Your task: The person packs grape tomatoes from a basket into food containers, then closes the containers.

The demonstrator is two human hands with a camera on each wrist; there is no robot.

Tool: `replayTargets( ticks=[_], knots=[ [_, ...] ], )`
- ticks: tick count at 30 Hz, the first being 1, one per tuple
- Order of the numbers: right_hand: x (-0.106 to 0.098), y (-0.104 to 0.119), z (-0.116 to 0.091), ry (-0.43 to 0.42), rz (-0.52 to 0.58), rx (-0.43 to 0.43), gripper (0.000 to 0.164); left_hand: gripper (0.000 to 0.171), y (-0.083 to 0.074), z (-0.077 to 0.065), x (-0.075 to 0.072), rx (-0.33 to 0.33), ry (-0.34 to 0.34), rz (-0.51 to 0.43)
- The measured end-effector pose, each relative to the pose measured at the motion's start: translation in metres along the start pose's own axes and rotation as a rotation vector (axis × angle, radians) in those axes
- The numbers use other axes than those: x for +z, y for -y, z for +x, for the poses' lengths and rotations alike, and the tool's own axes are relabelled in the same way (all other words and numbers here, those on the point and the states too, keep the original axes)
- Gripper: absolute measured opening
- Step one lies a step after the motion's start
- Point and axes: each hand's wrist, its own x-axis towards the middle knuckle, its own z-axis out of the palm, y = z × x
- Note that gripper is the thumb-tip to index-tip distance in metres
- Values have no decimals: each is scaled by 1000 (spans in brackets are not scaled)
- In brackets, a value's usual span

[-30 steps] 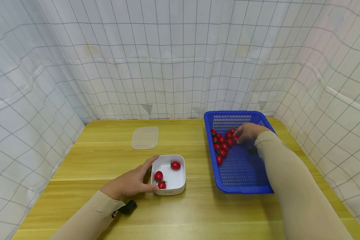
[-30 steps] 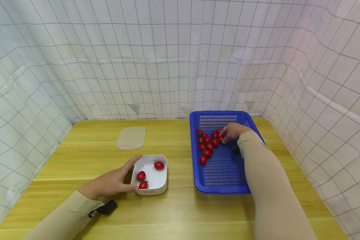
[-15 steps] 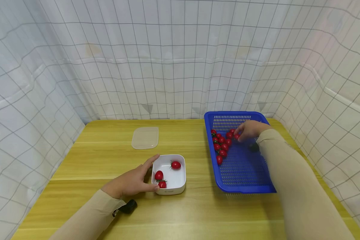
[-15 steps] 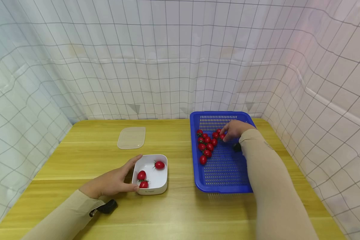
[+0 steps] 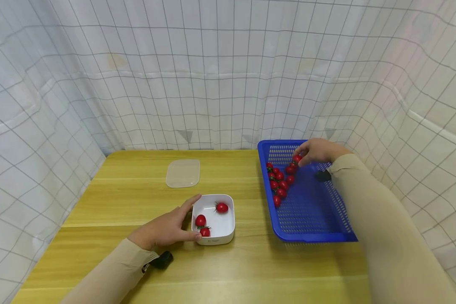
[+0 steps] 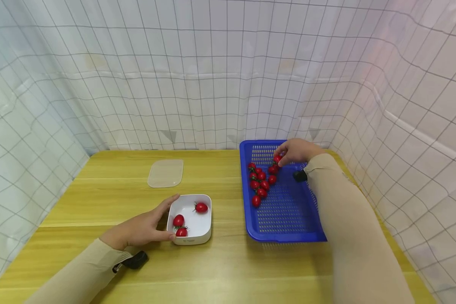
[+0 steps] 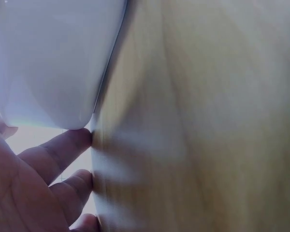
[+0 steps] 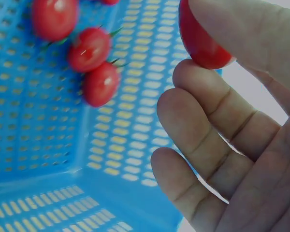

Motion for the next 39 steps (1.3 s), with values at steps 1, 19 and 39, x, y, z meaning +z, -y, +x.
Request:
replayTargets(
  ticks=[1, 19, 39],
  knots=[
    [-2, 4, 0, 1, 4, -5, 34, 112, 0, 0, 0, 0, -1, 2],
    [-9, 97, -4, 26, -4, -157, 35, 113, 0, 1, -3, 0, -4, 23],
    [40, 203, 0, 159, -79, -434, 22, 112, -1, -1, -2, -19, 4, 18]
  ],
)
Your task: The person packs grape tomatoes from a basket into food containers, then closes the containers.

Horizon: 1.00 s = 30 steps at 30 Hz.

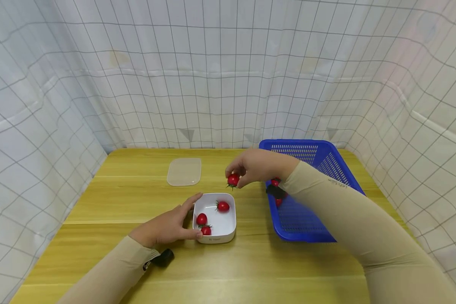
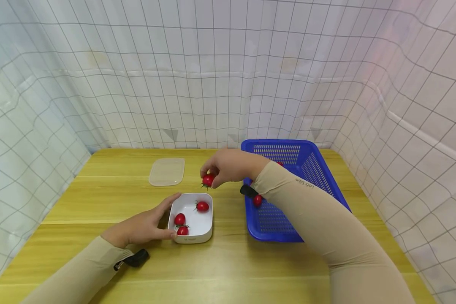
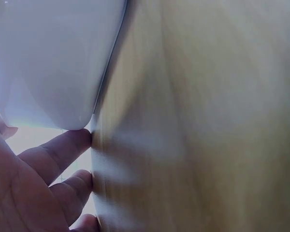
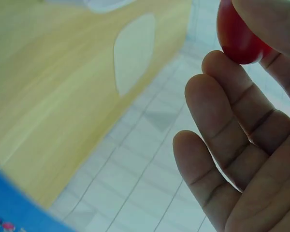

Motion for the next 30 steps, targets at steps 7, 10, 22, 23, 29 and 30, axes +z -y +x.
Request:
replayTargets(
  ticks=[7, 10, 22, 23, 29, 30],
  knots=[
    [11, 19, 10, 18, -95, -102, 23, 112, -1, 0, 0, -9, 7, -5],
    [14, 25, 13, 21, -107, -116, 24, 112, -1, 0, 0, -8, 9, -1],
    [21, 33, 17, 29, -78, -143, 26, 112, 0, 1, 0, -22, 13, -4],
    [22, 34, 17, 33, -75, -143, 26, 112, 0, 1, 0, -26, 13, -6],
    [22, 35, 19, 47, -57, -146, 28, 114, 0, 2, -1, -30, 18, -9],
    [22, 36, 19, 47, -59, -146, 28, 114, 0, 2, -1, -29, 19, -6]
  ],
)
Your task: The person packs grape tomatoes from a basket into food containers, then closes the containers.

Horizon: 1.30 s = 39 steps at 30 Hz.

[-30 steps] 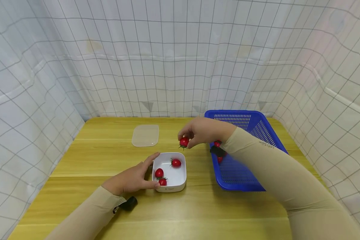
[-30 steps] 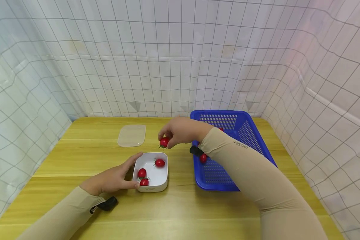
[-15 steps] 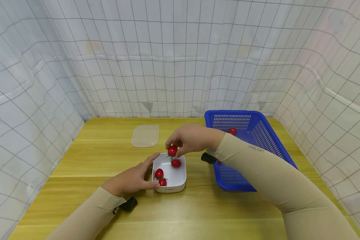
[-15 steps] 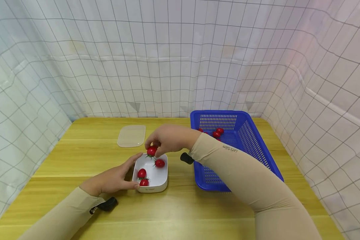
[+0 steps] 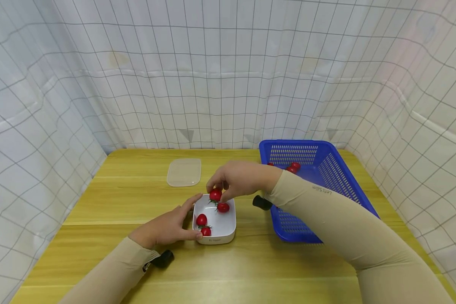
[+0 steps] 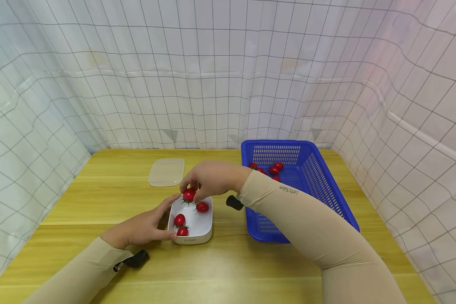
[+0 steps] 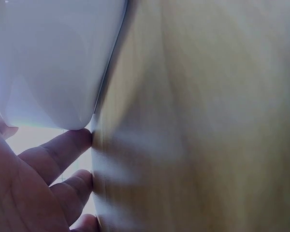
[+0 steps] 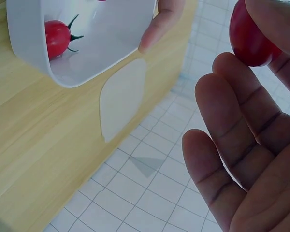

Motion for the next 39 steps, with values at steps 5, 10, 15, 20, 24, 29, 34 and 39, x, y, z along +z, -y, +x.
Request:
replayTargets(
  ticks=[5, 10, 15, 20, 24, 29, 34, 39],
  knots=[
    [0, 1, 1, 0, -4, -5, 29, 114, 0, 0, 0, -1, -2, 1],
    [-1, 2, 1, 5, 0, -6, 30, 114, 0, 0, 0, 4, -5, -5],
    [-1, 4, 1, 2, 5, -5, 29, 114, 0, 0, 0, 9, -5, -6],
    [0, 6, 1, -7, 9, -11, 32, 112, 0, -1, 0, 10, -7, -9],
    [0, 8, 0, -15, -1, -9, 35, 110, 1, -1, 0, 16, -7, -10],
    [-1, 8, -1, -17, -6, -12, 40, 108, 2, -2, 0, 37, -11, -3],
    [-7, -1, -8, -43, 63, 26, 44, 110, 1, -2, 1, 37, -14, 0],
    [-20, -35, -26, -173, 109, 136, 44, 111, 0, -2, 1, 30, -15, -1]
  ],
)
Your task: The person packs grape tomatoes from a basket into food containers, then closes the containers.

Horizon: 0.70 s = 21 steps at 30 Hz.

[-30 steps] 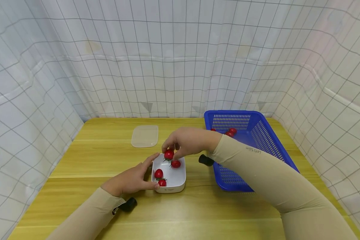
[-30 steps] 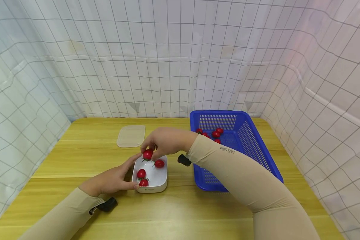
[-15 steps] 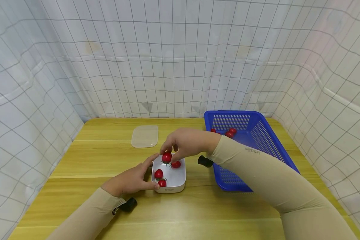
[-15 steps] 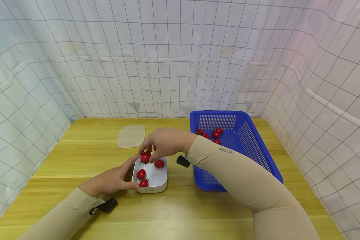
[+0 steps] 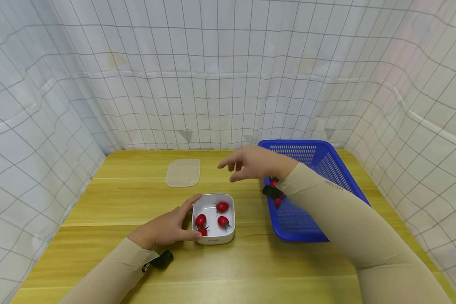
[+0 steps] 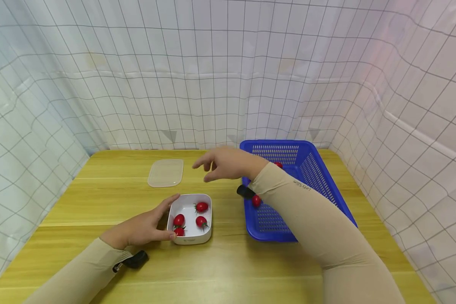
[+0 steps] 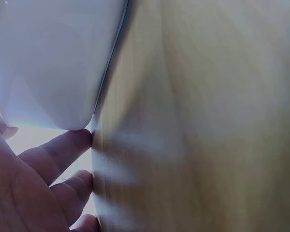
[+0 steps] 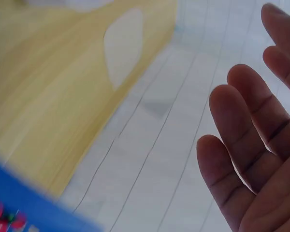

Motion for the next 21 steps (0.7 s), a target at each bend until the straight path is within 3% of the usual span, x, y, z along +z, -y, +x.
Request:
replayTargets(
  ticks=[5, 8, 17, 21],
  knots=[
    [-17, -63, -16, -179, 49, 197, 46, 112, 0, 0, 1, 7, -9, 5],
    [-20, -99, -28, -233, 50, 301, 48, 112, 0, 1, 1, 7, -11, 6],
    [-7, -171, -61, -211, 42, 465, 49, 111, 0, 0, 2, 8, -6, -11],
    [0, -194, -71, -161, 43, 482, 47, 110, 1, 0, 2, 11, -6, -17]
  ],
)
